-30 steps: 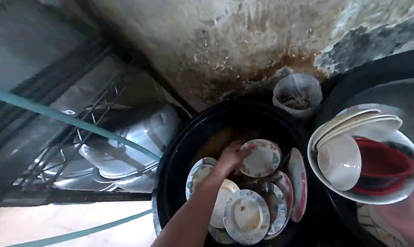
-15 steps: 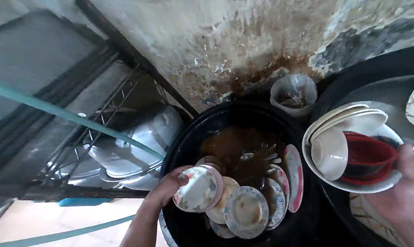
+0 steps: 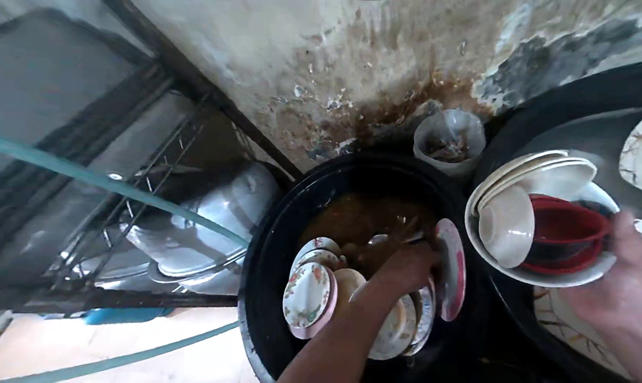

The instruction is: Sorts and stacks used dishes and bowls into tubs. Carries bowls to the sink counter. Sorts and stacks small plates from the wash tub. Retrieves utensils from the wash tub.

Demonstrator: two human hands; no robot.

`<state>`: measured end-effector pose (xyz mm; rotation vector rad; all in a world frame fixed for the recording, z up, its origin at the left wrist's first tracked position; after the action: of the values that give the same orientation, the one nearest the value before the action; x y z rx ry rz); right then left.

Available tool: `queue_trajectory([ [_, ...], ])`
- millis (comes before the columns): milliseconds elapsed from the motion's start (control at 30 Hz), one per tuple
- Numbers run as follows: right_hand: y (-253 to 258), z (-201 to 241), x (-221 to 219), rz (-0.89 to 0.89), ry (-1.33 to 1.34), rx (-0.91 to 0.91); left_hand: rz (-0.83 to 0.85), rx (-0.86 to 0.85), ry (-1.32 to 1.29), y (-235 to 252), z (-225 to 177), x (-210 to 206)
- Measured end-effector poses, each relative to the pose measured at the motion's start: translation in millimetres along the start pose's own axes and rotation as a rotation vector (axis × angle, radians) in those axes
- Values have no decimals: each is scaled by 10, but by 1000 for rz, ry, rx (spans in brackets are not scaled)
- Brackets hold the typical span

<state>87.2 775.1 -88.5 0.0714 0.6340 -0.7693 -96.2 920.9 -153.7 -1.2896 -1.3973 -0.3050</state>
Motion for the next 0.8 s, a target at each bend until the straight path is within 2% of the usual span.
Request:
queue_trajectory([
  [100,-11,5,22,-21,-11,10,1,-155,163,-239,215,52],
  [200,-13,12,11,-31,19,15,22,-174,208,-457,453,224],
  [333,-55,27,-10,-18,-4,-10,-242,-204,95,-771,846,466],
  [467,-38,10,-25,-9,37,-12,-440,-18,-71,-999,1235,599],
  [533,-40,7,-31,-6,33,-16,-523,162,-132,-1065,1373,658],
  [633,-43,0,-50,7,26,-16,-497,493,-216,-1065,1515,742],
  [700,-39,-19,-51,46,19,-4,-505,539,-239,-1045,1532,766],
  [800,-15,-53,-22,73,8,3,-552,507,-265,-1122,1381,843],
])
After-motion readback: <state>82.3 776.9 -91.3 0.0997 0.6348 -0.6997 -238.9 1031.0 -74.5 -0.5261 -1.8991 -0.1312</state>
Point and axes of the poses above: each hand's wrist, its own y-axis towards the middle knuckle, its own x-axis out of the back of the hand, z = x × y, the point moved 4 cm from there along y, towards the middle knuckle, and after that the axes turned 2 degrees about y, right-handed, at the moved point
